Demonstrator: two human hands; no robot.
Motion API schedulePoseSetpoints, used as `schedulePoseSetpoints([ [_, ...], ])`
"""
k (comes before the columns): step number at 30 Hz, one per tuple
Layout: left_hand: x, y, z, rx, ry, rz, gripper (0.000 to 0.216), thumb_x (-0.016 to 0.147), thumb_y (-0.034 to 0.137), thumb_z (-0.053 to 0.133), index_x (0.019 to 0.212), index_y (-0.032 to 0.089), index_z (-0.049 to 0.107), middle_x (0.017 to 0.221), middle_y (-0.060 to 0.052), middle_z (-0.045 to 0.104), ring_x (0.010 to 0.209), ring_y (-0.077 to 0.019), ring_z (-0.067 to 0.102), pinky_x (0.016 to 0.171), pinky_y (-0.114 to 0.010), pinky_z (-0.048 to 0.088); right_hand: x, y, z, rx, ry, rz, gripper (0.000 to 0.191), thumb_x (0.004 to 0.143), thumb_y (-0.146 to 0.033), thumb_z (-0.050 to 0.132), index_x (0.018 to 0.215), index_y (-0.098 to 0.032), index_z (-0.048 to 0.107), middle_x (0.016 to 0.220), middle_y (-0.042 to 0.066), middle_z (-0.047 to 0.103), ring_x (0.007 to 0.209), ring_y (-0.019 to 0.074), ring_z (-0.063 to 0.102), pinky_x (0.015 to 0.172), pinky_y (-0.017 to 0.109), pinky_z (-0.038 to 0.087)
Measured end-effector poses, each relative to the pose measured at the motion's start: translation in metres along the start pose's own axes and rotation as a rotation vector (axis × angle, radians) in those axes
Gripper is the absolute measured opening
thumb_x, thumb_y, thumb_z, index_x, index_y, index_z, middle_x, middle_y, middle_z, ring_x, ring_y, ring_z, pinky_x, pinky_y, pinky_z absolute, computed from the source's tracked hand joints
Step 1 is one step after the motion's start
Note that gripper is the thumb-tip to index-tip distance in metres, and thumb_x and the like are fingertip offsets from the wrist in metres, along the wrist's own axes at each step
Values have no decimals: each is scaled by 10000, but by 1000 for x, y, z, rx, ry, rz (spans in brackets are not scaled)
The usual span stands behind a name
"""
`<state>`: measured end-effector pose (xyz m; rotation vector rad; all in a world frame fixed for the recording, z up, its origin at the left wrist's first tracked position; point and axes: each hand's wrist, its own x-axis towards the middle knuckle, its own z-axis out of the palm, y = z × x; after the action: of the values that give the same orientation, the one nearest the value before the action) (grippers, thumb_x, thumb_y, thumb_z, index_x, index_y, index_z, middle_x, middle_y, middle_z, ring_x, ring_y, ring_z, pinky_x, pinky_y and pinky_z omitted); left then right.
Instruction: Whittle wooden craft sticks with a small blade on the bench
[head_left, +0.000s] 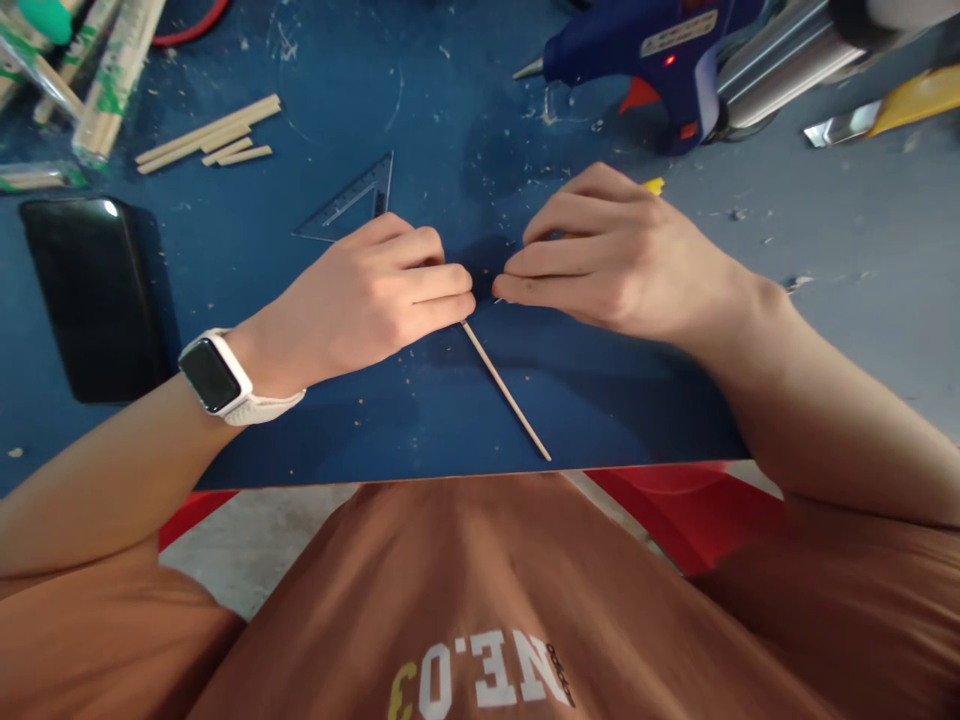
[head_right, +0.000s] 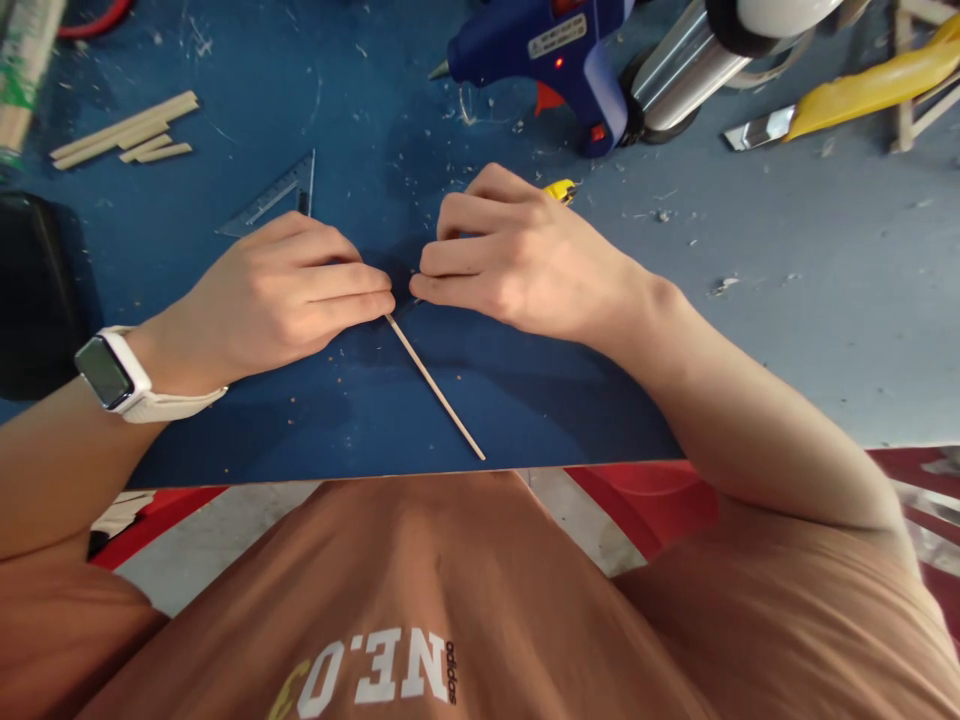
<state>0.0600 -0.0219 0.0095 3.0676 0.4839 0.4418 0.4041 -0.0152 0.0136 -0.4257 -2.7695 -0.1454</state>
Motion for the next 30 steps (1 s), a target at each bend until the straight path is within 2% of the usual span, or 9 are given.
schedulePoseSetpoints([
  [3, 4, 0, -4, 77, 83, 73, 246, 1336, 96, 613, 1315, 209, 831, 1229, -4, 974, 1039, -214, 809, 913, -403, 687, 4, -9, 3, 4, -36, 0, 353, 1393, -160, 473, 1352, -203, 821, 1155, -39, 864, 1181, 175, 841, 976, 403, 698],
  [8, 4, 1, -6, 77, -8, 34, 428, 1396, 167, 435, 1387, 240, 857, 1300, 18, 965, 1139, -191, 844, 998, -378, 705, 6, -12, 2, -30, -15, -15, 346, 1382, -139, 491, 1265, -180, 813, 1053, -37, 815, 1084, 175, 838, 827, 362, 640],
  [12, 5, 3, -4, 65, 11, 22, 375, 1365, 119, 520, 1288, 239, 866, 1261, -3, 976, 1099, -212, 882, 955, -408, 742, 6, -7, -3, -21, -4, 5, 358, 1405, -187, 482, 1279, -210, 816, 1067, -59, 834, 1048, 136, 804, 852, 350, 625],
  [17, 6, 5, -3, -77, -93, -80, 528, 1414, 211, 362, 1400, 243, 890, 1315, -5, 957, 1217, -219, 901, 1063, -423, 770, 5, -10, 1, -4, -30, -5, 381, 1389, -170, 470, 1253, -193, 826, 1065, -34, 798, 1100, 162, 798, 856, 344, 625],
  [20, 3, 4, -2, -195, -120, -167, 507, 1396, 233, 413, 1395, 305, 915, 1337, -12, 946, 1289, -275, 911, 1124, -518, 780, 2, -7, -1, 56, -32, 10, 305, 1384, -185, 514, 1352, -201, 817, 1156, -25, 849, 1129, 180, 809, 890, 375, 626],
  [23, 2, 3, -2, -157, -117, -124, 472, 1377, 198, 457, 1382, 319, 913, 1346, -27, 949, 1256, -289, 912, 1077, -538, 783, 3, -6, -4, 26, -21, 19, 230, 1375, -201, 582, 1310, -206, 803, 1150, -16, 868, 1090, 194, 804, 863, 402, 612],
  [27, 4, 3, -5, 1, -64, -19, 448, 1391, 151, 439, 1379, 238, 878, 1298, -20, 963, 1121, -235, 907, 985, -463, 779, 8, -8, -2, -15, -38, -21, 350, 1401, -184, 473, 1275, -201, 799, 1100, -31, 834, 1064, 171, 814, 816, 369, 612],
  [30, 5, 3, -5, -20, -26, -25, 414, 1375, 140, 490, 1312, 245, 886, 1286, -18, 968, 1105, -247, 926, 948, -464, 783, 6, -4, -3, 5, -26, -17, 258, 1398, -225, 549, 1300, -215, 787, 1162, -31, 877, 1077, 173, 816, 843, 391, 619],
])
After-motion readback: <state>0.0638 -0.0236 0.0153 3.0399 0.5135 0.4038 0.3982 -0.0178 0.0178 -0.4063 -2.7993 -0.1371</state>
